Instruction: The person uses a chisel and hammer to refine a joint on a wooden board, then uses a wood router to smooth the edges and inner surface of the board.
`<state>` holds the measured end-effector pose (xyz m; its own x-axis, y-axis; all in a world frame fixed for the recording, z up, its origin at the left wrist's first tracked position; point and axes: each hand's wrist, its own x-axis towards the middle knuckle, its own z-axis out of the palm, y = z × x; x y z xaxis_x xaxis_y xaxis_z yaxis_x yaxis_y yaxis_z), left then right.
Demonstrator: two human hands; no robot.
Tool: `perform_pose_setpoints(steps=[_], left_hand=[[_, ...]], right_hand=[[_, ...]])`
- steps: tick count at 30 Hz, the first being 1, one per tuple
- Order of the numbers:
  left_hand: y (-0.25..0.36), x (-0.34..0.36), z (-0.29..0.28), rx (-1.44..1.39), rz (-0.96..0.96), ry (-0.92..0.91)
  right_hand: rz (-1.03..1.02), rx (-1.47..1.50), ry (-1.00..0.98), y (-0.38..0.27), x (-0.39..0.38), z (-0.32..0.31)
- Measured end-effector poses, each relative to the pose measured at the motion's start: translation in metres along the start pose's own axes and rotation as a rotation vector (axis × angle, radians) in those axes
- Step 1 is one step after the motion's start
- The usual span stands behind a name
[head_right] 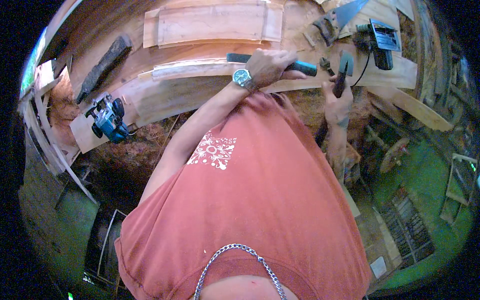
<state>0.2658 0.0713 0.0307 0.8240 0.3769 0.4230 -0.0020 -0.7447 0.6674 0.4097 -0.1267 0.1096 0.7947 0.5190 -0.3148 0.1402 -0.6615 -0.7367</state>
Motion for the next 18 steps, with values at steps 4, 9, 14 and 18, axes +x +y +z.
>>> perform_pose_setpoints(steps=[4, 9, 14, 18], left_hand=[[0.024, -0.004, -0.015, -0.074, 0.119, -0.069], [0.044, -0.004, -0.015, -0.139, 0.179, -0.188], [0.052, -0.006, -0.016, 0.149, 0.103, -0.175], [0.056, -0.024, -0.013, 0.272, -0.093, -0.185]], right_hand=[[-0.082, -0.333, 0.036, 0.05, 0.055, 0.003], [-0.172, -0.567, -0.106, 0.123, 0.121, 0.044], [-0.389, -0.538, -0.163, 0.161, 0.153, 0.056], [-0.551, -0.413, -0.154, 0.123, 0.143, 0.069]])
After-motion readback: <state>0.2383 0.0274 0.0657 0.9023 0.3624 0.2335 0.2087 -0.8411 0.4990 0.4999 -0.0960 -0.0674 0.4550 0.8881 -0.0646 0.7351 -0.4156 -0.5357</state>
